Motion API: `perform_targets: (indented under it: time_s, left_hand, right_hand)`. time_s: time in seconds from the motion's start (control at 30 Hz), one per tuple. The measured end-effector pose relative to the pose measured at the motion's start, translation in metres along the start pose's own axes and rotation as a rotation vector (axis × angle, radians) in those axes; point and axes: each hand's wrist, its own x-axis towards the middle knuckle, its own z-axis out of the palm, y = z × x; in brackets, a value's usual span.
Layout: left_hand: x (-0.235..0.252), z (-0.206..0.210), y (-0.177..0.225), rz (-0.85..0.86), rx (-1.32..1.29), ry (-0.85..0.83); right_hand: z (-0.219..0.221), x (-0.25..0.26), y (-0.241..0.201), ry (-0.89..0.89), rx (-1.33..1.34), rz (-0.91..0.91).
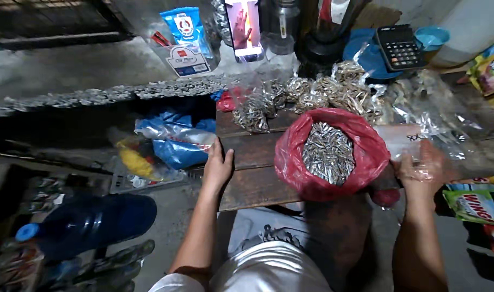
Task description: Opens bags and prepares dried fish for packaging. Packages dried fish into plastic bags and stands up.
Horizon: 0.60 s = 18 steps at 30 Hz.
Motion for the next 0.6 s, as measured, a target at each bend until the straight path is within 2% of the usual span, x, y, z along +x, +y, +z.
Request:
perform_targets:
  time_s: [0.17, 0.3, 0.6]
  left_hand:
    - [0.001, 0.002, -0.001, -0.005, -0.020, -0.004]
    - [0.001, 0.001, -0.001, -0.005, -0.016, -0.014]
    - [0.000, 0.001, 0.000, -0.001, -0.003, -0.012]
  right_hand:
    - [-0.001, 0.005, -0.009, -0.086, -0.071, 0.110]
    - [-0.003, 0.002, -0.019, -0.075, -0.090, 0.148]
    - [-0.001, 0.001, -0.017, -0.093, -0.139, 0.121]
